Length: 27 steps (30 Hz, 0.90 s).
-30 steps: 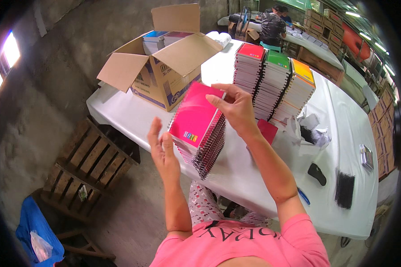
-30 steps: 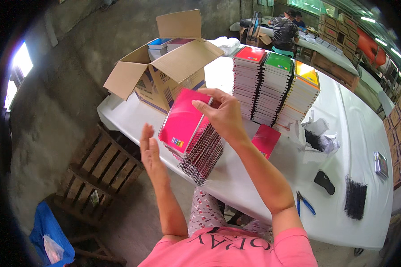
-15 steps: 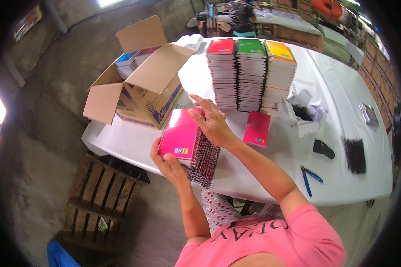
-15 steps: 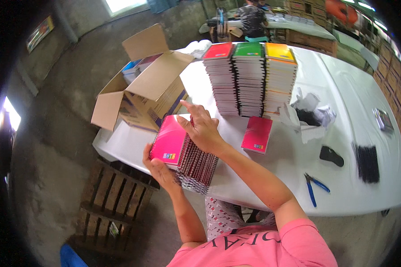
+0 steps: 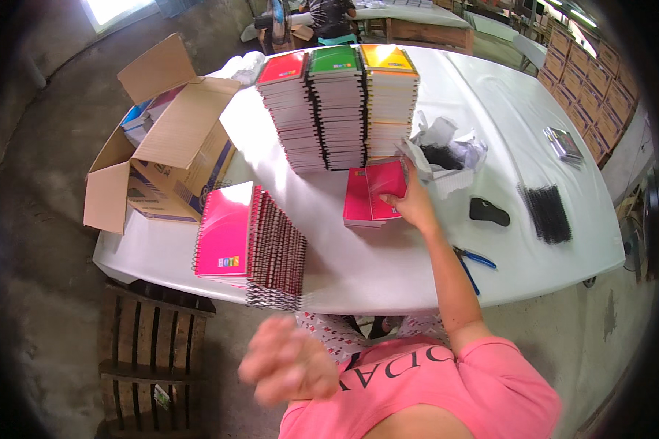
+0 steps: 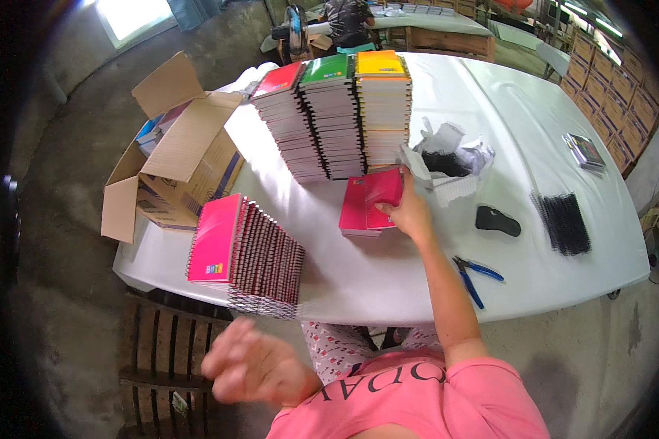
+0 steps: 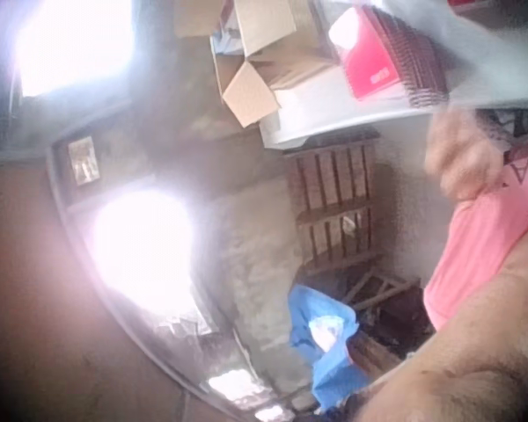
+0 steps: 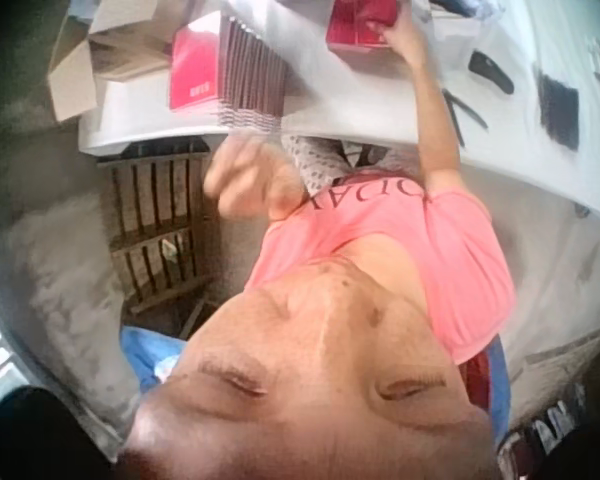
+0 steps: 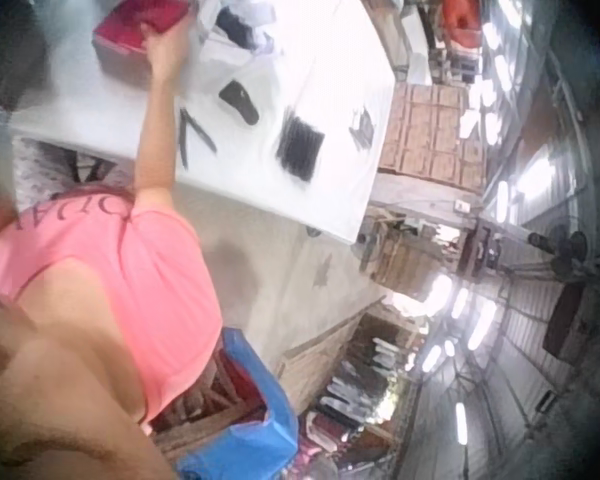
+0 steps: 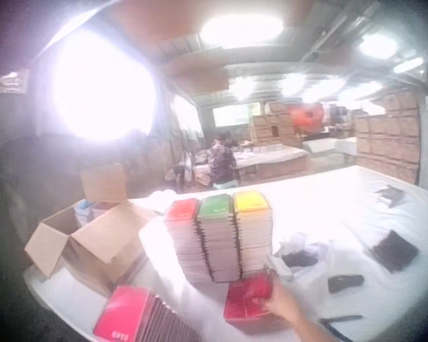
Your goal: The person assembles spiral notebooks by inserting a metal coil through the punched holes and using a tool to crimp the ends of the coil.
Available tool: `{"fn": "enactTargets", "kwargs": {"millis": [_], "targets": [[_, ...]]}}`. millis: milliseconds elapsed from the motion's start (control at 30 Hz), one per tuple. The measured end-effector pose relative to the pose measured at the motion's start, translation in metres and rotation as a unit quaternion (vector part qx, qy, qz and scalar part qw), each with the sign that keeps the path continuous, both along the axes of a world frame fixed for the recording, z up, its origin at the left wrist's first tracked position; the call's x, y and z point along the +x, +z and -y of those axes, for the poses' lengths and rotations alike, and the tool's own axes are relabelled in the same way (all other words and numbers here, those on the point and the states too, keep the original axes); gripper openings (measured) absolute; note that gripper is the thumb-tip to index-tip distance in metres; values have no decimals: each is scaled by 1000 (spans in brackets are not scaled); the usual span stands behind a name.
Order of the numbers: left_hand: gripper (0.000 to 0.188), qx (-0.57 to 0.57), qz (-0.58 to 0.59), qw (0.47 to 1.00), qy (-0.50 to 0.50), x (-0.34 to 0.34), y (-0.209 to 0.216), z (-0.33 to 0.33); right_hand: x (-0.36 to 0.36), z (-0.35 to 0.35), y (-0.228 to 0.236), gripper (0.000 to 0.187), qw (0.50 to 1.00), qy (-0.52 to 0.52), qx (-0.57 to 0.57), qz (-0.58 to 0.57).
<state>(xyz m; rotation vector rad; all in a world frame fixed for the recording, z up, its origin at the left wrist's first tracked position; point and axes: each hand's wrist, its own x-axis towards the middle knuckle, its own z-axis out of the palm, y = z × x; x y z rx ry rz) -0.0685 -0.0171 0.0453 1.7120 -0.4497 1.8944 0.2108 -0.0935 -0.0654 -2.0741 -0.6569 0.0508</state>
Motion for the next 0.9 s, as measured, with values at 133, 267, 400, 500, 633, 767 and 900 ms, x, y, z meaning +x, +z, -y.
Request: {"fn": "enactTargets", "kwargs": {"millis": [133,267,400,500,633,767,900], "targets": [[48,-357,-311,880,-27,66,-32,19,-54,27,48,102,985,111,113,-75],[39,-548,-322,681,-363,89,-80,4,-108,67,42,111,968,199,153,-18],[25,-336,-468,797,-181,81,-64,7,-63,124,31,99,964,174,155,128],[28,-22,-600,798,61,79,-50,15,35,206,-3,61,918,-221,-178,277],[30,133,-635,746,148,82,-80,24,108,287,-25,55,854,-364,-314,199],[37,105,-590,782,173,77,-107,31,128,297,-35,54,890,-276,-326,162],[40,60,-523,819,228,88,-118,43,132,292,-17,53,916,-214,-324,106]]}}
